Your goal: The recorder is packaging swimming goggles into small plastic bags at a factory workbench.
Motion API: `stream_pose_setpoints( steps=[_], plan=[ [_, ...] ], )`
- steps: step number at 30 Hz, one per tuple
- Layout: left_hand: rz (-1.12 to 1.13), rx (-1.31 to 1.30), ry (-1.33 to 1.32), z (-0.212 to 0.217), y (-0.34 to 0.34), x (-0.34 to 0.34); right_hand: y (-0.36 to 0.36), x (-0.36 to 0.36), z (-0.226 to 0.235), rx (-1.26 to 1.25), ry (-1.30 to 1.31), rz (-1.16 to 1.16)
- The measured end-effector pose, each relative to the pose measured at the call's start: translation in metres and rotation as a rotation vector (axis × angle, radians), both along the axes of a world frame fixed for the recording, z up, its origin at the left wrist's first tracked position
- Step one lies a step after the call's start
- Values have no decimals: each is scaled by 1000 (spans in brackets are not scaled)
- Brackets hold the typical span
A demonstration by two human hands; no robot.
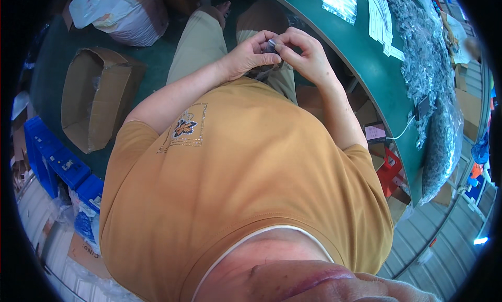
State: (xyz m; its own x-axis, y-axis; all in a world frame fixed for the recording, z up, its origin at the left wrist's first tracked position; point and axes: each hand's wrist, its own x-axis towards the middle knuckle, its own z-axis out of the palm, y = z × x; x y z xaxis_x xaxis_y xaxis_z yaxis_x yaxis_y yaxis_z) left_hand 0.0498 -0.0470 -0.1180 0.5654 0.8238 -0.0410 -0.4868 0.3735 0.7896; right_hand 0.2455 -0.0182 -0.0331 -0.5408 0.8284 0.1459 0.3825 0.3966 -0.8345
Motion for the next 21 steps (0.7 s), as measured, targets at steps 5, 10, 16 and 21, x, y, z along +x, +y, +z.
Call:
stream_pose_setpoints(
  steps=[5, 10, 16, 21],
  plan=[
    [19, 6, 22, 3, -2, 1, 12, -4, 9, -229, -185, 76],
    [60, 41, 19, 3, -1, 1, 18, -10, 15, -72, -200, 125],
    [135, -31, -4, 2, 1, -4, 11, -7, 12, -90, -42, 24],
    [187, -88, -65, -7, 4, -16, -4, 8, -6, -109, -123, -19]
  ],
)
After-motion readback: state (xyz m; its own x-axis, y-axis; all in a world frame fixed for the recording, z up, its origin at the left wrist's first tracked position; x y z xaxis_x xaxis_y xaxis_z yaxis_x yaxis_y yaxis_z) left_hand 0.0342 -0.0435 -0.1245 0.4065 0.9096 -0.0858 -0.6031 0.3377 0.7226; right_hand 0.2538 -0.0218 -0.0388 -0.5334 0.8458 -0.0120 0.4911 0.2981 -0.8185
